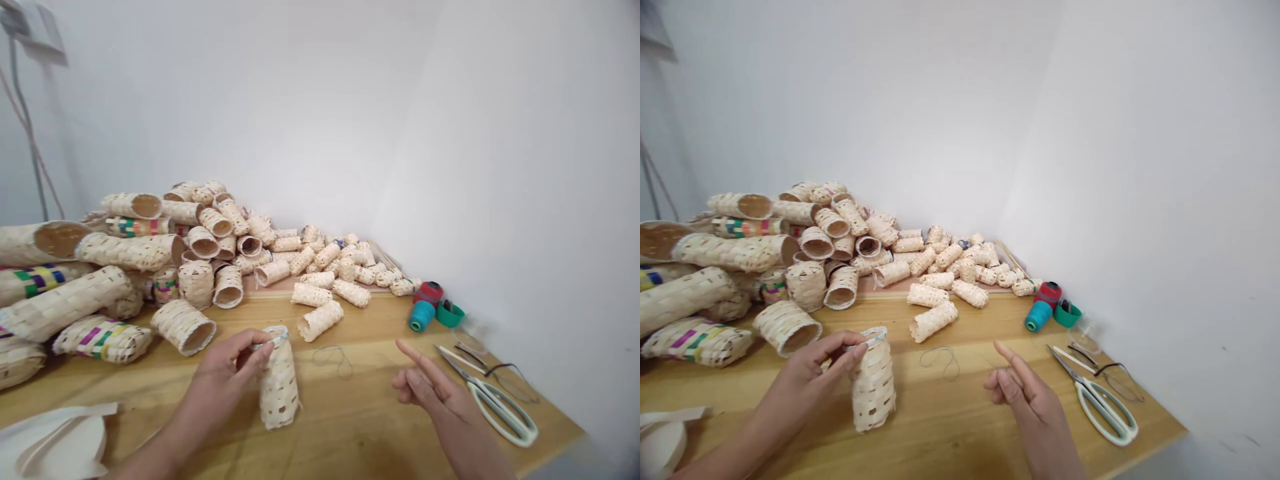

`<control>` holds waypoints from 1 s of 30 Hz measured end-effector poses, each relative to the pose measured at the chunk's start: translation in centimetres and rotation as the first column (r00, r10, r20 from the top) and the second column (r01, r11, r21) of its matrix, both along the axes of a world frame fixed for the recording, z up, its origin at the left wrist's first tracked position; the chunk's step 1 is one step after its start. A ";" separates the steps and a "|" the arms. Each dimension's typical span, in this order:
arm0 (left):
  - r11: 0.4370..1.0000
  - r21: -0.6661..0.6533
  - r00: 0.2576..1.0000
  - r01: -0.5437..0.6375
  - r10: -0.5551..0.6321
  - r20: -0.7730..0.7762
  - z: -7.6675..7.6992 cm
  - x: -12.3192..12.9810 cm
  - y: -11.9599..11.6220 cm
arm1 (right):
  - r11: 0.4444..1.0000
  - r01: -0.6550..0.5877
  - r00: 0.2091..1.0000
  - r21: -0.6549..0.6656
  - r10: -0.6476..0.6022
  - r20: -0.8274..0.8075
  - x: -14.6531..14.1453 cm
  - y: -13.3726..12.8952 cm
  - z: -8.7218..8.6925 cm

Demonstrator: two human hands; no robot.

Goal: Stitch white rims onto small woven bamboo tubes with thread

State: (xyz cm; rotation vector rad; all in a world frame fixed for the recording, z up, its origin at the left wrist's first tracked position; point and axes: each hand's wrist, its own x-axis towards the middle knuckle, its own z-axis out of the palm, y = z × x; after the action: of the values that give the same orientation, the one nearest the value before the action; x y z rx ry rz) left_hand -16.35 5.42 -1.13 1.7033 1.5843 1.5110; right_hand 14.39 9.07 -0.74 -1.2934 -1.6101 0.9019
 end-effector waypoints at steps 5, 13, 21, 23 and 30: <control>0.999 0.010 0.999 0.052 -0.052 0.012 0.3 0.2 -0.2 | 0.999 -0.030 1.000 0.020 0.030 0.009 -1.8 -0.4 -0.5; 0.985 0.029 0.985 0.169 -0.168 -0.032 0.5 0.8 -0.6 | 0.895 -0.321 0.940 0.311 0.262 0.217 -8.0 -1.2 -0.1; 0.973 0.075 0.975 0.219 -0.216 -0.044 1.5 1.4 -1.1 | 0.885 -0.314 0.948 0.342 0.276 0.158 -10.5 -1.0 -1.4; 0.971 0.081 0.974 0.224 -0.220 -0.050 1.5 1.5 -1.1 | 0.888 -0.317 0.948 0.332 0.285 0.142 -10.7 -1.0 -1.5; 0.970 0.093 0.972 0.225 -0.216 -0.094 1.2 1.3 -1.0 | 0.882 -0.319 0.947 0.346 0.283 0.152 -10.9 -1.0 -1.4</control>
State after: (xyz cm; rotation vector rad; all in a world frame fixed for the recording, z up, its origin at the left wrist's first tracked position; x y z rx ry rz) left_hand -15.01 4.38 0.10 1.9508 1.3222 1.4493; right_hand 3.49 8.04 -2.11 -0.8486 -1.9854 0.6789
